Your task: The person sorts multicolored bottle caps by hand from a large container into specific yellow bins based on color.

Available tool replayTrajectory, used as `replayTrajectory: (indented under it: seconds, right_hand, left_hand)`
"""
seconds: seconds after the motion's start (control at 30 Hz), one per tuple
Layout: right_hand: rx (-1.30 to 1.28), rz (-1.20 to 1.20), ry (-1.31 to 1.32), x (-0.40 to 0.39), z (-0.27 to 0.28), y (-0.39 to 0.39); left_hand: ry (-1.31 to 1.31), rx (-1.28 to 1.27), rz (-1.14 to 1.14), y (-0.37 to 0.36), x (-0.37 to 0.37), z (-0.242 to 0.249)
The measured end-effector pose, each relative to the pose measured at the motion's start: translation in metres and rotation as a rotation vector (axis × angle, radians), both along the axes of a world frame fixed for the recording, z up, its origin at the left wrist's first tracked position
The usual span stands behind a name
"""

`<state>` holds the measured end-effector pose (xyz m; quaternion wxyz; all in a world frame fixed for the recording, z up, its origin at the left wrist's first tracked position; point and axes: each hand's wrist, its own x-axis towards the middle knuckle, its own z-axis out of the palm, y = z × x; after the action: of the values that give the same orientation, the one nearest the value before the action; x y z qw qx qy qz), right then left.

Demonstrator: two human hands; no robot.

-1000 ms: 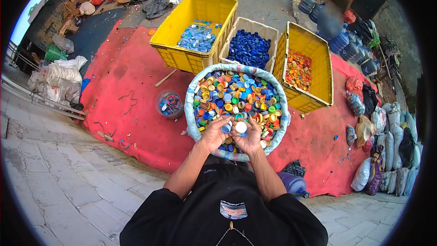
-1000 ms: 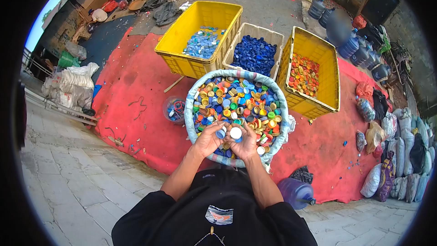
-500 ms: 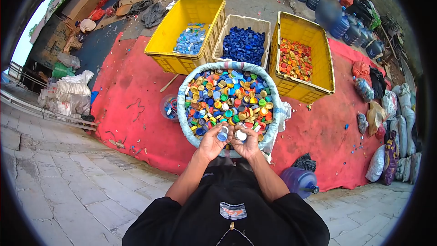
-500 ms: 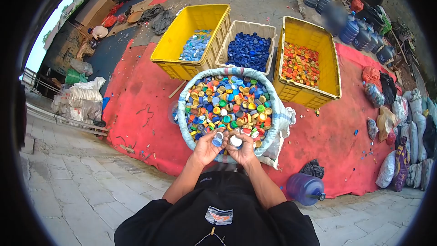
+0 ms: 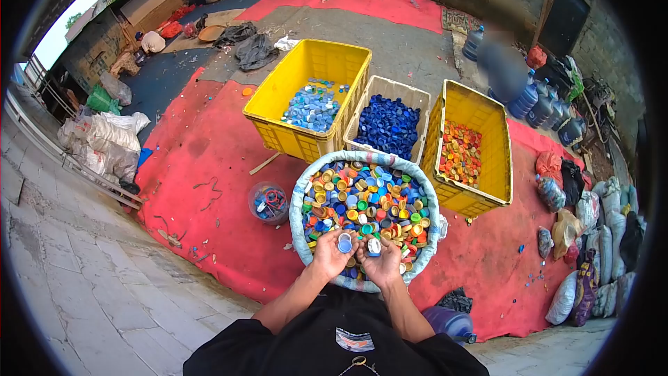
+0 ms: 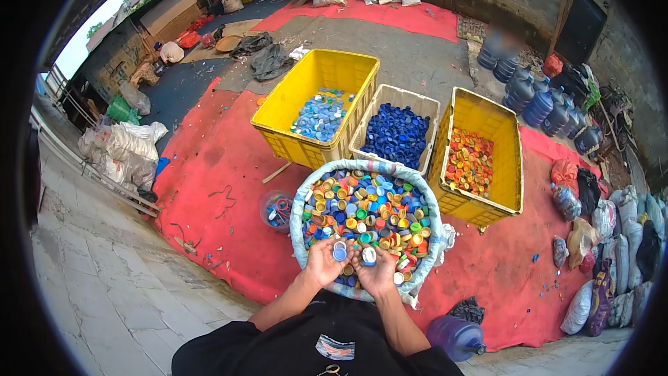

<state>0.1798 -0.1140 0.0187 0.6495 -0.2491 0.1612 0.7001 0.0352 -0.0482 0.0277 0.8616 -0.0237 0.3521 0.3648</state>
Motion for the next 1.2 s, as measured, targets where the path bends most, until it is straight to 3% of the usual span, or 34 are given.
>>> replayTrajectory:
  seconds: [0.1, 0.17, 0.23, 0.3, 0.37, 0.43, 0.5, 0.57, 0.63, 0.7, 0.73, 0.83, 1.2]
  right_hand:
    - [-0.080, -0.030, -0.135, -0.016, 0.005, 0.046]
    - [-0.069, 0.017, -0.192, -0.021, 0.011, 0.103]
    - [0.107, -0.017, -0.247, -0.031, 0.046, 0.179]
    - [0.350, -0.044, -0.219, -0.031, 0.073, 0.246]
    - [0.273, -0.124, -0.195, -0.027, 0.103, 0.286]
    - [0.392, -0.212, -0.262, -0.021, 0.108, 0.290]
    - [0.319, -0.311, -0.506, -0.025, 0.113, 0.267]
    - [0.231, -0.250, -0.771, -0.010, 0.077, 0.237]
    - [-0.013, -0.127, -1.356, -0.009, 0.046, 0.201]
    - [-0.159, 0.141, -2.066, -0.011, 0.022, 0.164]
    - [-0.089, 0.184, -2.336, -0.016, 0.014, 0.149]
    - [-0.028, 0.531, -2.488, -0.033, -0.010, 0.127]
    - [0.191, 0.717, -2.803, -0.039, -0.029, 0.135]
  left_hand:
    - [0.043, -0.007, 0.045, 0.051, -0.015, -0.007]
    - [-0.061, -0.027, 0.097, 0.114, -0.020, -0.005]
    - [-0.230, 0.119, 0.084, 0.193, -0.025, 0.024]
    - [-0.231, 0.247, 0.239, 0.259, -0.031, 0.072]
    - [-0.158, 0.227, 0.342, 0.299, -0.046, 0.109]
    - [-0.114, 0.431, 0.294, 0.309, -0.062, 0.107]
    - [0.099, 0.532, 0.241, 0.300, -0.069, 0.080]
    - [0.312, 0.661, 0.175, 0.271, -0.074, 0.050]
    - [0.541, 0.699, 0.065, 0.240, -0.072, 0.025]
    - [0.500, 0.685, -0.038, 0.211, -0.073, -0.003]
    - [0.545, 0.679, -0.046, 0.198, -0.072, -0.014]
    - [0.663, 0.698, -0.070, 0.163, -0.074, -0.041]
    - [0.872, 0.779, -0.029, 0.133, -0.105, -0.033]
